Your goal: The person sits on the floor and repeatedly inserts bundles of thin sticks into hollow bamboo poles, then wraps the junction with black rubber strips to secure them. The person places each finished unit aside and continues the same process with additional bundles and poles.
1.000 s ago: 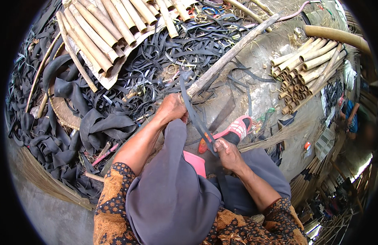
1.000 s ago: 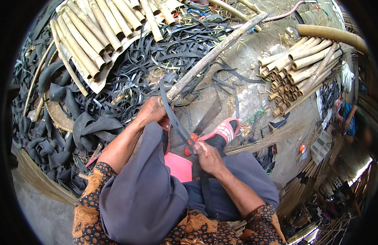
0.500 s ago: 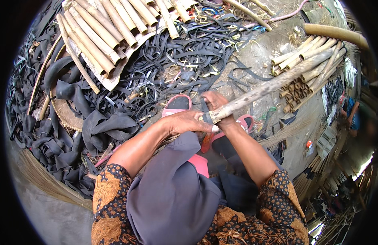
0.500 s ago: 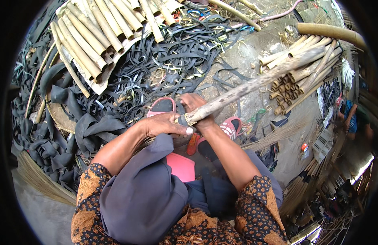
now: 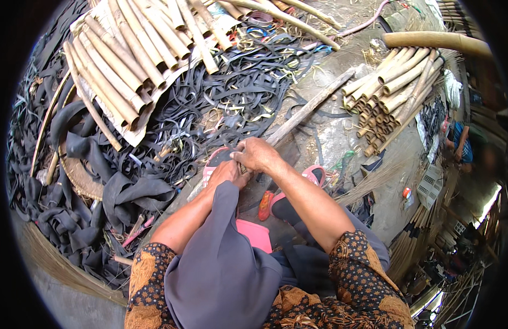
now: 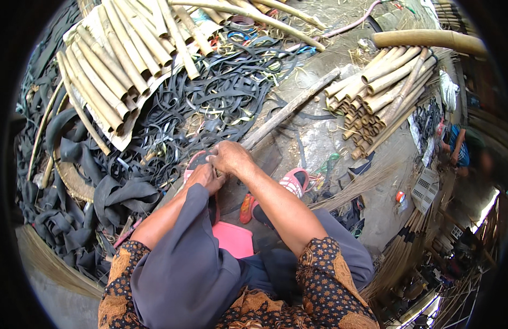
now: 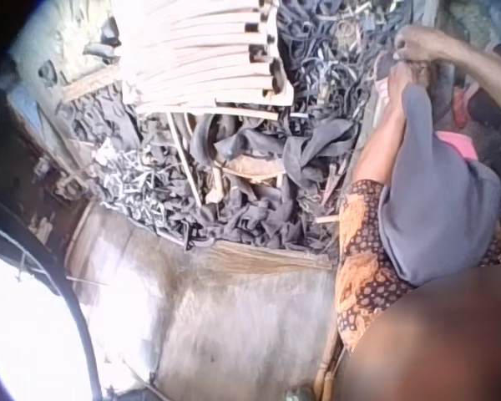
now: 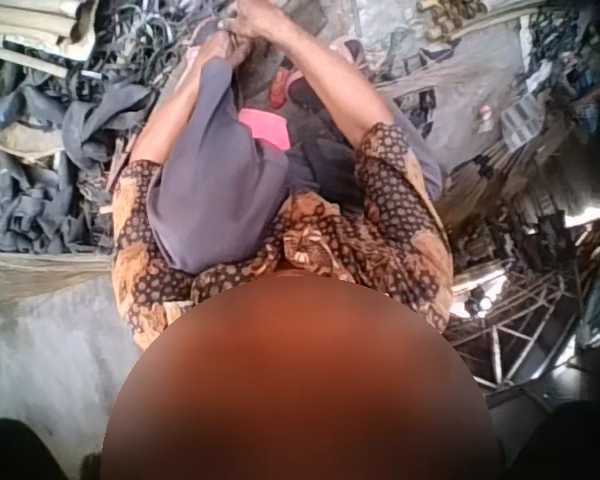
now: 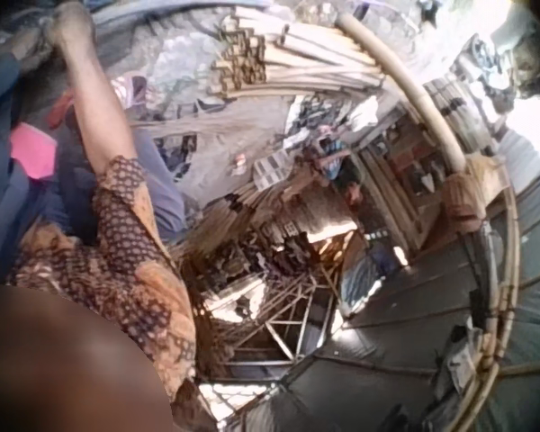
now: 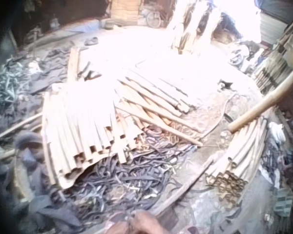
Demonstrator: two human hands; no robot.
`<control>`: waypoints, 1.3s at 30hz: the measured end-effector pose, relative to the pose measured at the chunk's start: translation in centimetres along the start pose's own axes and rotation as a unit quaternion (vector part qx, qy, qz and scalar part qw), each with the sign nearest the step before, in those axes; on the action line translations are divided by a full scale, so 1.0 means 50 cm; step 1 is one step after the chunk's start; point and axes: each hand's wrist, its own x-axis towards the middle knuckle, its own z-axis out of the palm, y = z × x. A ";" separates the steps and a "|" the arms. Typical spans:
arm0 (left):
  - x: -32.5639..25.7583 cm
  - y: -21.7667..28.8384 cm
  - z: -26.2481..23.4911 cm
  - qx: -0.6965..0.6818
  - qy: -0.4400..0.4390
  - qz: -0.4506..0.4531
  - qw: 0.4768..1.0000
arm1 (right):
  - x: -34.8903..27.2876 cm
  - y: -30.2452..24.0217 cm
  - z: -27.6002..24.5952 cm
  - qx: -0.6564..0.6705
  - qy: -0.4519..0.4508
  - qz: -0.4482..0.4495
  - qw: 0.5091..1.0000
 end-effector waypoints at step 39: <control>0.040 -0.051 -0.016 -0.005 0.102 -0.018 0.995 | -0.350 0.059 0.053 0.232 0.042 0.000 0.972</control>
